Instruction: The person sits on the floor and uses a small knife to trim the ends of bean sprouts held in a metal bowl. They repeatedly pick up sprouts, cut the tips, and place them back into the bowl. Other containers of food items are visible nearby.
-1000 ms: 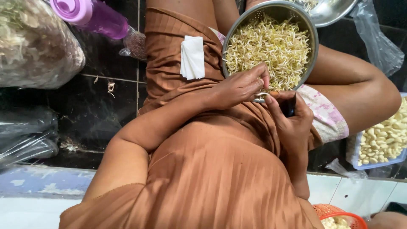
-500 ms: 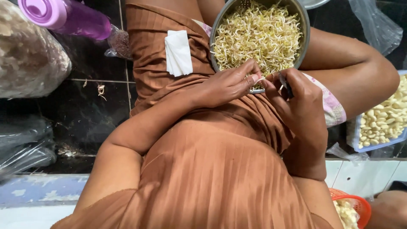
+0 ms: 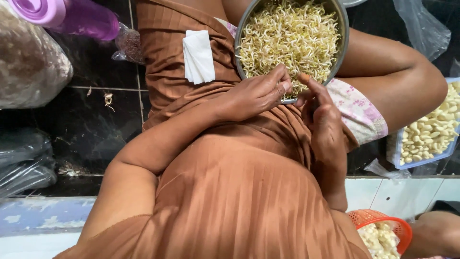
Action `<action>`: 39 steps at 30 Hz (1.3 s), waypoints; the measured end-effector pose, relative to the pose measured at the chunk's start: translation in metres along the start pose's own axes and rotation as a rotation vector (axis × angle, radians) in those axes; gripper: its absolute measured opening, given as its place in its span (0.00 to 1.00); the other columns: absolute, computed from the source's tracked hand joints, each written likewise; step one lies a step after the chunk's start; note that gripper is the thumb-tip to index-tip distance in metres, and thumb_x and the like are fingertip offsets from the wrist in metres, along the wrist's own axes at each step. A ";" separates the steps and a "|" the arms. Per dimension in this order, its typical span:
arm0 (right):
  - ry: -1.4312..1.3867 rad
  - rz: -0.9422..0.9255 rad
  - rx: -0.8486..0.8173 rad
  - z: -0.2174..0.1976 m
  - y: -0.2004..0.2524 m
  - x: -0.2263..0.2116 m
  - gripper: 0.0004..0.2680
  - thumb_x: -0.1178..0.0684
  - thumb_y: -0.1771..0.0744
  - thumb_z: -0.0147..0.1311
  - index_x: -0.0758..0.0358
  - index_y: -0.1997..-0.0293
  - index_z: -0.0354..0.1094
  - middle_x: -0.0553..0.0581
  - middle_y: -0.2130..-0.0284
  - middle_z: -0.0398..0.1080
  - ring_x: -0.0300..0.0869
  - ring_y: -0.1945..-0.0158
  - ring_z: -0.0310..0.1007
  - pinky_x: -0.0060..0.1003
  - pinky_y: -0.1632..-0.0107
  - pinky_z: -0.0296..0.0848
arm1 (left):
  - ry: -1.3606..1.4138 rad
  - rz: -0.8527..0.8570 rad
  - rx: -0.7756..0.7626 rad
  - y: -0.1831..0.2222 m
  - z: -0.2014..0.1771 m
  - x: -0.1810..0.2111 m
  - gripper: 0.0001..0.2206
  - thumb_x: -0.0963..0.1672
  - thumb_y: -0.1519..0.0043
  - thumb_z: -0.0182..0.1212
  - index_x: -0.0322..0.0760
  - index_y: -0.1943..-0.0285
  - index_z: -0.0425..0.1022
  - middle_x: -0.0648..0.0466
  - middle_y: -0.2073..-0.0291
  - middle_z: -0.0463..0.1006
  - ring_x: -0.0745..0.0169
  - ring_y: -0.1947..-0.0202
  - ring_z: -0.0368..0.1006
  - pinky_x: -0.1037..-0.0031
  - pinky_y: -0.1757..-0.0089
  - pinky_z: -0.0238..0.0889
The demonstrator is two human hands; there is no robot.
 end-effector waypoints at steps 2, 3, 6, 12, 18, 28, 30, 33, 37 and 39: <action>0.009 -0.005 0.039 0.008 0.003 0.003 0.28 0.36 0.26 0.21 0.72 0.28 0.54 0.63 0.64 0.65 0.39 0.71 0.59 0.32 0.69 0.59 | -0.002 0.013 0.008 -0.001 0.002 -0.003 0.10 0.47 0.27 0.35 0.37 0.47 0.56 0.30 0.62 0.73 0.18 0.57 0.72 0.39 0.54 0.64; 0.018 -0.011 0.081 0.011 0.006 0.004 0.23 0.42 0.25 0.24 0.73 0.28 0.54 0.63 0.65 0.65 0.39 0.71 0.60 0.32 0.68 0.59 | -0.006 0.027 0.014 -0.002 0.003 -0.005 0.09 0.47 0.27 0.35 0.37 0.47 0.56 0.30 0.61 0.74 0.19 0.57 0.73 0.38 0.54 0.65; 0.108 -0.042 0.197 0.014 -0.002 -0.016 0.15 0.52 0.25 0.39 0.71 0.32 0.59 0.63 0.66 0.70 0.44 0.70 0.66 0.37 0.63 0.66 | -0.015 0.043 0.017 -0.001 0.001 0.000 0.10 0.46 0.27 0.34 0.36 0.45 0.56 0.29 0.60 0.74 0.18 0.55 0.72 0.36 0.53 0.64; 0.209 -0.053 0.245 0.008 -0.002 -0.011 0.13 0.56 0.27 0.53 0.66 0.35 0.63 0.64 0.64 0.74 0.52 0.61 0.77 0.45 0.54 0.73 | -0.053 0.077 0.037 0.000 0.001 -0.003 0.11 0.45 0.27 0.36 0.34 0.42 0.55 0.26 0.58 0.72 0.15 0.54 0.70 0.33 0.55 0.63; 0.172 -0.041 0.262 0.010 -0.004 -0.008 0.10 0.57 0.27 0.53 0.67 0.39 0.65 0.63 0.66 0.75 0.50 0.61 0.78 0.42 0.54 0.73 | -0.020 0.080 0.022 -0.002 0.002 -0.006 0.11 0.45 0.26 0.35 0.35 0.40 0.55 0.31 0.58 0.74 0.21 0.55 0.74 0.37 0.52 0.65; -0.066 -0.053 0.201 0.008 -0.013 0.018 0.13 0.54 0.24 0.38 0.69 0.31 0.53 0.64 0.67 0.72 0.41 0.73 0.66 0.32 0.67 0.66 | -0.003 0.059 0.012 -0.003 0.005 -0.015 0.14 0.46 0.27 0.37 0.35 0.36 0.55 0.30 0.54 0.75 0.18 0.53 0.73 0.35 0.52 0.63; -0.110 -0.011 0.202 0.004 -0.018 0.026 0.14 0.51 0.23 0.32 0.65 0.29 0.46 0.69 0.64 0.74 0.43 0.74 0.71 0.30 0.71 0.65 | 0.008 0.053 -0.004 -0.003 0.004 -0.016 0.16 0.46 0.27 0.36 0.34 0.34 0.54 0.31 0.52 0.75 0.20 0.52 0.74 0.35 0.49 0.63; -0.003 0.012 0.171 -0.001 -0.025 0.023 0.15 0.51 0.23 0.29 0.74 0.33 0.54 0.73 0.65 0.74 0.46 0.74 0.73 0.32 0.74 0.68 | 0.012 0.048 -0.009 -0.004 0.007 -0.023 0.17 0.46 0.27 0.36 0.32 0.32 0.53 0.30 0.49 0.75 0.19 0.50 0.73 0.34 0.49 0.62; 0.044 -0.034 0.192 -0.004 -0.018 0.022 0.16 0.51 0.23 0.33 0.75 0.30 0.55 0.66 0.69 0.73 0.40 0.75 0.65 0.31 0.71 0.63 | 0.018 -0.011 -0.006 -0.003 0.004 -0.012 0.14 0.47 0.27 0.37 0.35 0.39 0.58 0.27 0.54 0.74 0.16 0.53 0.71 0.35 0.52 0.62; 0.015 -0.043 0.184 -0.006 -0.015 0.018 0.11 0.57 0.26 0.49 0.72 0.39 0.69 0.60 0.72 0.74 0.36 0.77 0.65 0.27 0.72 0.63 | 0.033 -0.040 0.001 -0.007 0.005 -0.012 0.14 0.49 0.27 0.37 0.35 0.42 0.59 0.27 0.56 0.73 0.16 0.53 0.71 0.36 0.53 0.63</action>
Point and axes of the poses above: each hand's wrist, its own y-axis away from the middle knuckle, its own z-axis out of the palm, x = y × z, the point moved 4 cm from there along -y, towards the middle knuckle
